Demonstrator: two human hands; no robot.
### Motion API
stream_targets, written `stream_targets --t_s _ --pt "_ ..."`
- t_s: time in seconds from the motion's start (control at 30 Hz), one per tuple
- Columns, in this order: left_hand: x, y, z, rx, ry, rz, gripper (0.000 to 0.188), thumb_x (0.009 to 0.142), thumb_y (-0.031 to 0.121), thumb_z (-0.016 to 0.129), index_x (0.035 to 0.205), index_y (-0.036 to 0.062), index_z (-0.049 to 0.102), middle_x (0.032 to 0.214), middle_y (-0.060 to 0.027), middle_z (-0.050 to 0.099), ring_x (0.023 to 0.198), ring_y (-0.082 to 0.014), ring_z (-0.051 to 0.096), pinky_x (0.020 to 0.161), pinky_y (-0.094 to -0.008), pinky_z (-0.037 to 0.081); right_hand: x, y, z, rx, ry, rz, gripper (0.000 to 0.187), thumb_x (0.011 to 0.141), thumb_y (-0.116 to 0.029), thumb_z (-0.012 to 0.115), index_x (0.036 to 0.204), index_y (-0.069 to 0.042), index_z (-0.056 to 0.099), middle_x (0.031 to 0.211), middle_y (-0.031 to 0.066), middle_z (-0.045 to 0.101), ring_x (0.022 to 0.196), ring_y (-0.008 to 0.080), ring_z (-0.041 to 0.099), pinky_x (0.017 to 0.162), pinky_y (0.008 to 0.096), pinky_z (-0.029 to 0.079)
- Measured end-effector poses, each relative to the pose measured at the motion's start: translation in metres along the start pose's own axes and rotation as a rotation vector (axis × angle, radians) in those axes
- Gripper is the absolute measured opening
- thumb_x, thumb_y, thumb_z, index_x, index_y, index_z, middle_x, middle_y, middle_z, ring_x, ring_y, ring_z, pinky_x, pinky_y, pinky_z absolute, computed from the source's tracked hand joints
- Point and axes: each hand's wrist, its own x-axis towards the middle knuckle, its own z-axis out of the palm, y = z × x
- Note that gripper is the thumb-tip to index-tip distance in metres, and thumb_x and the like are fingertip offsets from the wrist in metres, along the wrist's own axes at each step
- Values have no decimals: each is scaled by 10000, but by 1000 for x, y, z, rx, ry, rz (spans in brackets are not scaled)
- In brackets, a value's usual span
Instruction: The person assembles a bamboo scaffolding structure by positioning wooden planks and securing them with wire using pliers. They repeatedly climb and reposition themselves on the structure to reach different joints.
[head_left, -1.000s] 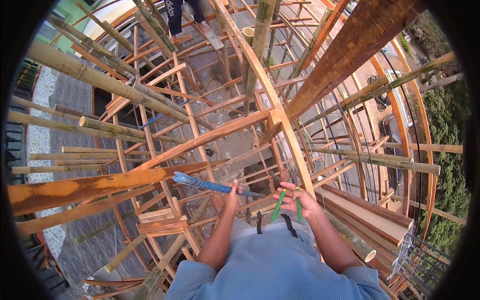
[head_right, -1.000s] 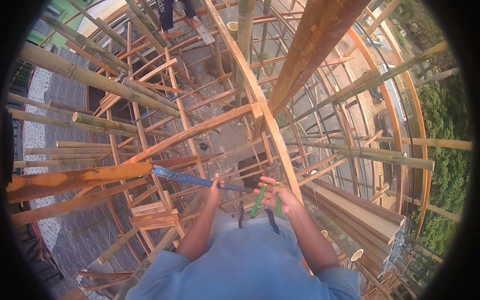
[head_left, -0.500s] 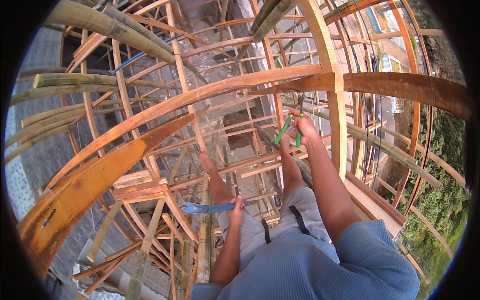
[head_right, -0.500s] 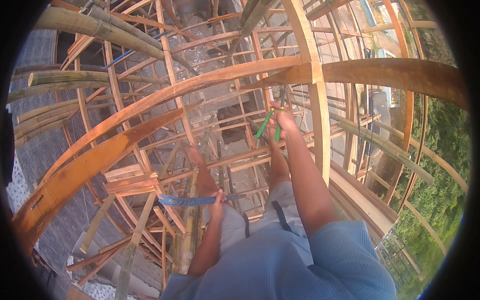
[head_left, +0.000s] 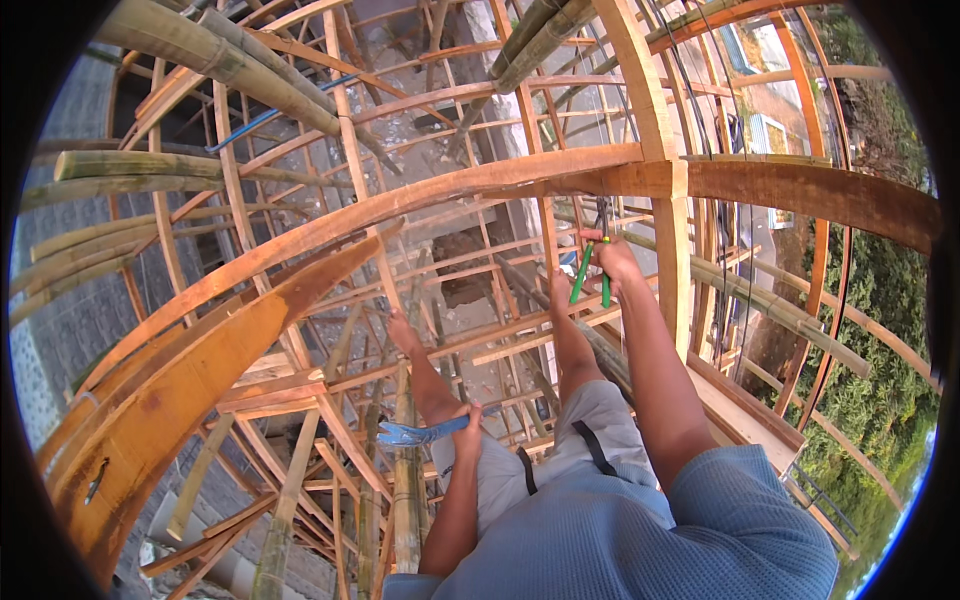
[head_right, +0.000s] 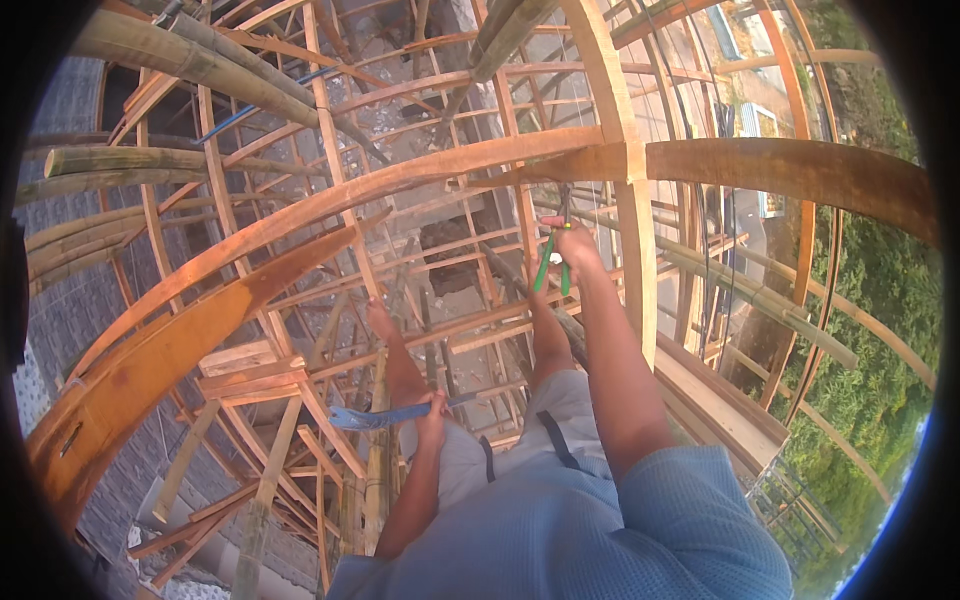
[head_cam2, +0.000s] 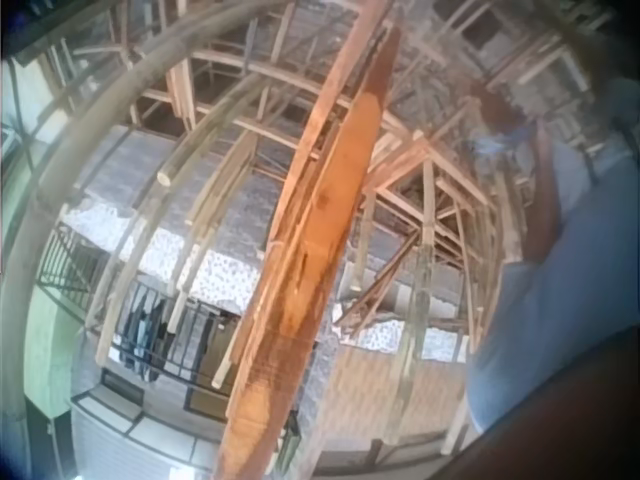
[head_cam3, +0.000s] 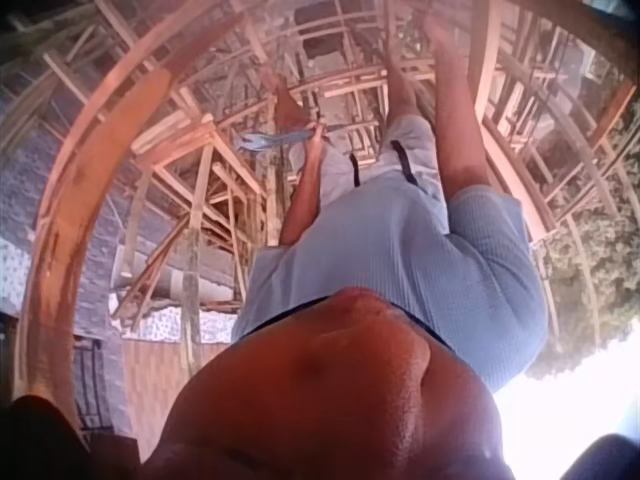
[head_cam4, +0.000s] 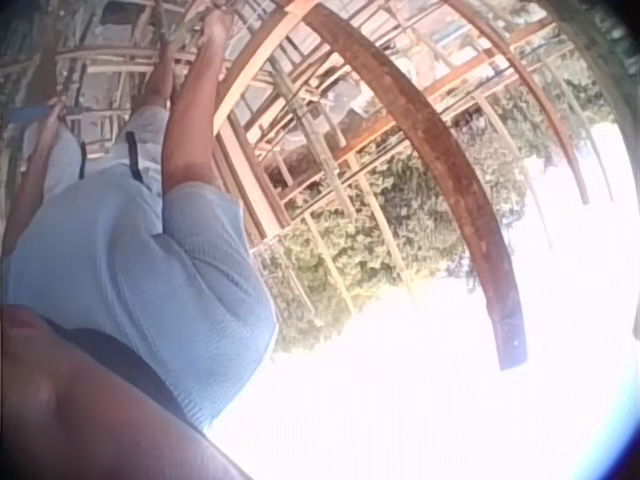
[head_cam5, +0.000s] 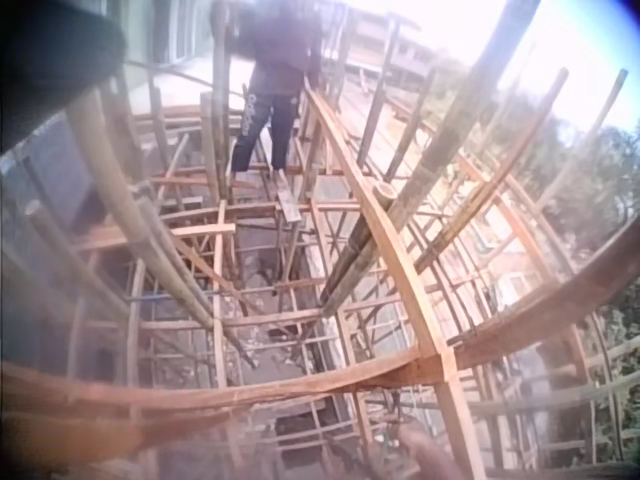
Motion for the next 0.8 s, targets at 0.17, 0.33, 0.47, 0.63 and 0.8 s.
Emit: stream_targets --t_s 0.17,0.33,0.47,0.63,0.8 --pt "-5 11 5 196 -35 53 372 1000 153 679 680 34 532 678 9 513 681 -83 462 645 -263 365 17 26 26 141 240 -148 369 996 -52 495 1363 -89 503 1010 137 661 817 225 668 634 410 604" --pt "-14 15 6 244 -60 49 359 995 119 680 689 22 518 689 16 473 681 -84 441 635 -278 374 45 53 36 391 225 -160 305 1021 -105 482 1313 -23 520 968 121 657 806 195 663 662 365 575" --pt "-11 4 -2 350 -111 93 359 982 98 676 685 20 489 678 -9 438 678 -80 419 620 -294 371 60 59 41 456 156 -102 348 1080 -365 518 1068 -33 624 858 78 629 717 193 626 670 363 579" --pt "-10 -8 -10 286 -120 129 384 962 78 679 672 21 433 666 -24 377 662 -92 400 616 -308 363 61 62 34 286 161 -82 548 1058 -596 512 943 -66 588 746 32 534 656 169 606 663 344 555" --pt "-15 -6 -15 321 -69 99 364 973 78 666 686 18 449 685 -23 409 690 -104 430 654 -305 391 71 70 3 -565 645 -362 703 1002 -604 572 1015 87 700 833 260 712 832 418 721 792 509 550"
